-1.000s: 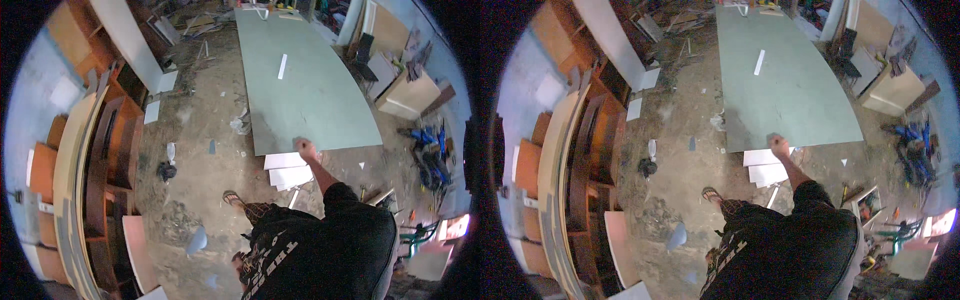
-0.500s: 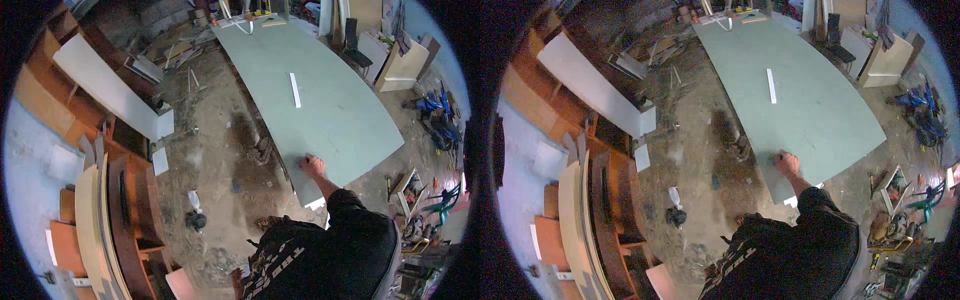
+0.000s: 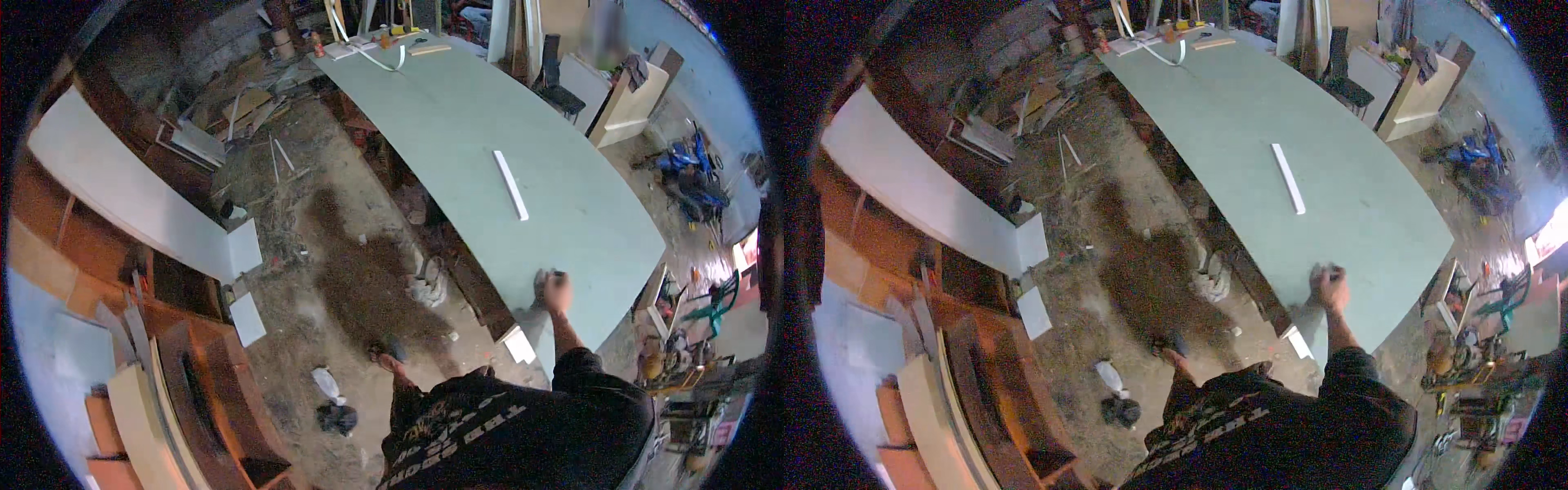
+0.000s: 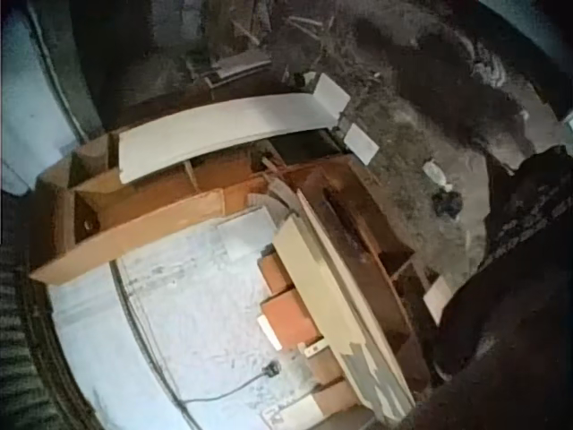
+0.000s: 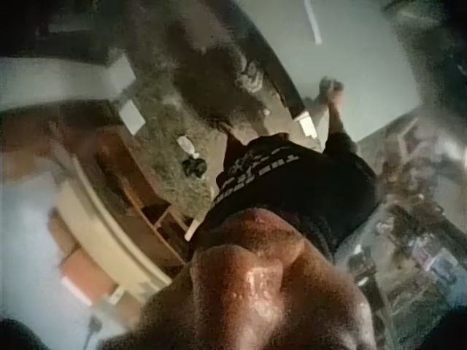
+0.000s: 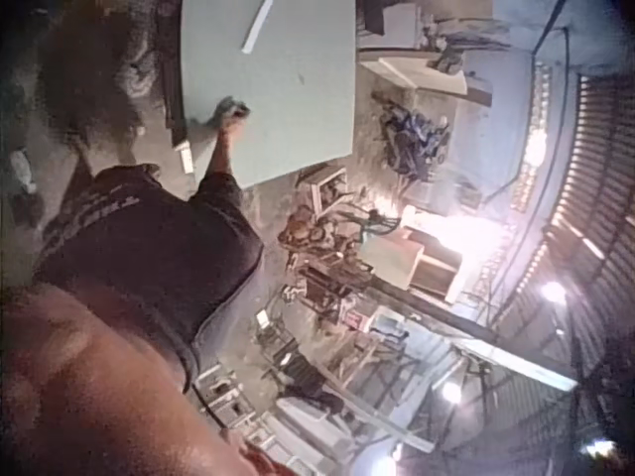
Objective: The person uses a heat gun and a cloth to press edging onto a large laminate panel, trims the edging strip using scissors, and moves the panel with help from another person.
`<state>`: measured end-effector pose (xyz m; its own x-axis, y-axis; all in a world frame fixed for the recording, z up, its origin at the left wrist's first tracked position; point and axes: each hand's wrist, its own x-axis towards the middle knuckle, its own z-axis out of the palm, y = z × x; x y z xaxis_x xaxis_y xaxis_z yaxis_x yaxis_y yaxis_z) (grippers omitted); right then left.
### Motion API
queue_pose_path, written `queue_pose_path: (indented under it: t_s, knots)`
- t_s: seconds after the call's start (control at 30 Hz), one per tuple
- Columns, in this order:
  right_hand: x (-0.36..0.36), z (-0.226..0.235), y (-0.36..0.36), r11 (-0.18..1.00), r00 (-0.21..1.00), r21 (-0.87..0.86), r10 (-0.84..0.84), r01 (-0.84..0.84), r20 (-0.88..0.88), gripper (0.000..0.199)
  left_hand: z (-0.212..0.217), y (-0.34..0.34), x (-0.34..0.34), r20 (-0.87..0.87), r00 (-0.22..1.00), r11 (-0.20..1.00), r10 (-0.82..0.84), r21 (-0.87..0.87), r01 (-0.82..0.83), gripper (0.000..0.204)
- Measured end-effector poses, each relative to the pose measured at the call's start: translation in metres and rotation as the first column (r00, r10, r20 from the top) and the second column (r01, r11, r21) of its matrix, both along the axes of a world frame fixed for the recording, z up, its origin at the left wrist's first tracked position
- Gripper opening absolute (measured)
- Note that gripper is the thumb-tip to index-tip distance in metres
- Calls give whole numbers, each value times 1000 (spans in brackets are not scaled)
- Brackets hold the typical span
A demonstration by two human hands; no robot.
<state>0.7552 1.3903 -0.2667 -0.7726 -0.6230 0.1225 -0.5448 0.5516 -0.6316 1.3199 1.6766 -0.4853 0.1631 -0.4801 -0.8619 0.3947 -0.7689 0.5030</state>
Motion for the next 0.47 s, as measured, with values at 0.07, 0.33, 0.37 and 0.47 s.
queue_pose_path:
  t_s: [0.07, 0.33, 0.37, 0.47]
  knots:
    - [31, 5, -29, 993, 986, 79, -95, 84, 141, 52, 3, -41, 54, 9, 999, 999, -52, 8, 52, 29]
    - [74, 2, -146, 983, 987, 105, -154, 149, 41, 82, 15, -313, 290, -164, 967, 979, -197, -88, 185, 26]
    - [76, -1, -165, 982, 983, 52, -181, 181, -15, 86, 20, -353, 315, -183, 958, 973, -222, -107, 205, 26]
    - [65, -9, -204, 969, 966, -20, -248, 247, -76, 95, 42, -454, 355, -183, 937, 952, -298, -134, 276, 25]
